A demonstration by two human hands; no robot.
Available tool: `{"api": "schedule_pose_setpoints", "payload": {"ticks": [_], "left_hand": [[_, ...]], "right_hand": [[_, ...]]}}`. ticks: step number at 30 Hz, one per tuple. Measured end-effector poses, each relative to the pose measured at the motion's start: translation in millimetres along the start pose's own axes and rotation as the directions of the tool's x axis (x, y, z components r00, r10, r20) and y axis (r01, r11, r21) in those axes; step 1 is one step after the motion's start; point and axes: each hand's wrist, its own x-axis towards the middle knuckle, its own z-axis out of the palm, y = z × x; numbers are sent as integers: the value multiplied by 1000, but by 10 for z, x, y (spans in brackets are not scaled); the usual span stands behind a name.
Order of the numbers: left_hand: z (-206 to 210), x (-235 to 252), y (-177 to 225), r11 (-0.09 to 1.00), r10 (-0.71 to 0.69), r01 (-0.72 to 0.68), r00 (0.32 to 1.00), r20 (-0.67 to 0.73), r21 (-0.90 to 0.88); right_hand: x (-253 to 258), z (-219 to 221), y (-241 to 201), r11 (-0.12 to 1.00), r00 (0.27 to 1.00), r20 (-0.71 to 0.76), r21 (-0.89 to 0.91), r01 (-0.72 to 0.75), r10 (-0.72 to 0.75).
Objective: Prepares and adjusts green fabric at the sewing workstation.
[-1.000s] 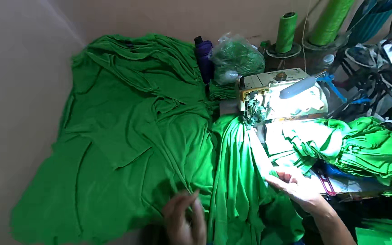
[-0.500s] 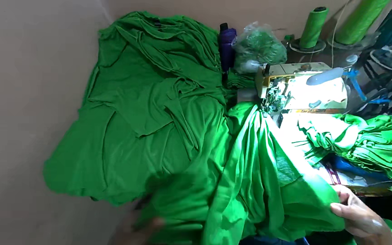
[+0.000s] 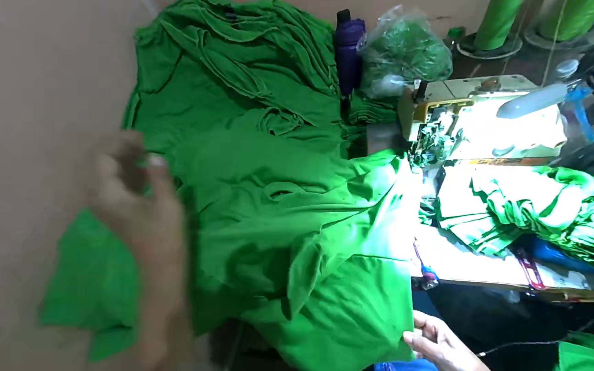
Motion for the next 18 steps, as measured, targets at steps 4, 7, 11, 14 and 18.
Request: {"api": "schedule_pose_setpoints", "payload": {"ticks": [4,7,11,14,18], "left_hand": [[605,-1501,697,938,347,-345,936,-54,39],[878,-2118,691,960,190,-199,980,62,198],[712,-2107,590,973,107,-123,990,92,194],[337,-1695,644,968,48,29,954,295,-251],[-95,-1094,495,999,-42,42,999,12,30]], "right_hand": [[-132,-118,66,1000,998,55,0,9,-9],[-207,-134,163,999,995,94,42,7,-11],[-225,-97,225,998,999,36,65,7,-10],[-222,-95,201,998,1000,0,61,0,0],[-227,-80,131,999,999,-37,48,-11,13]]}}
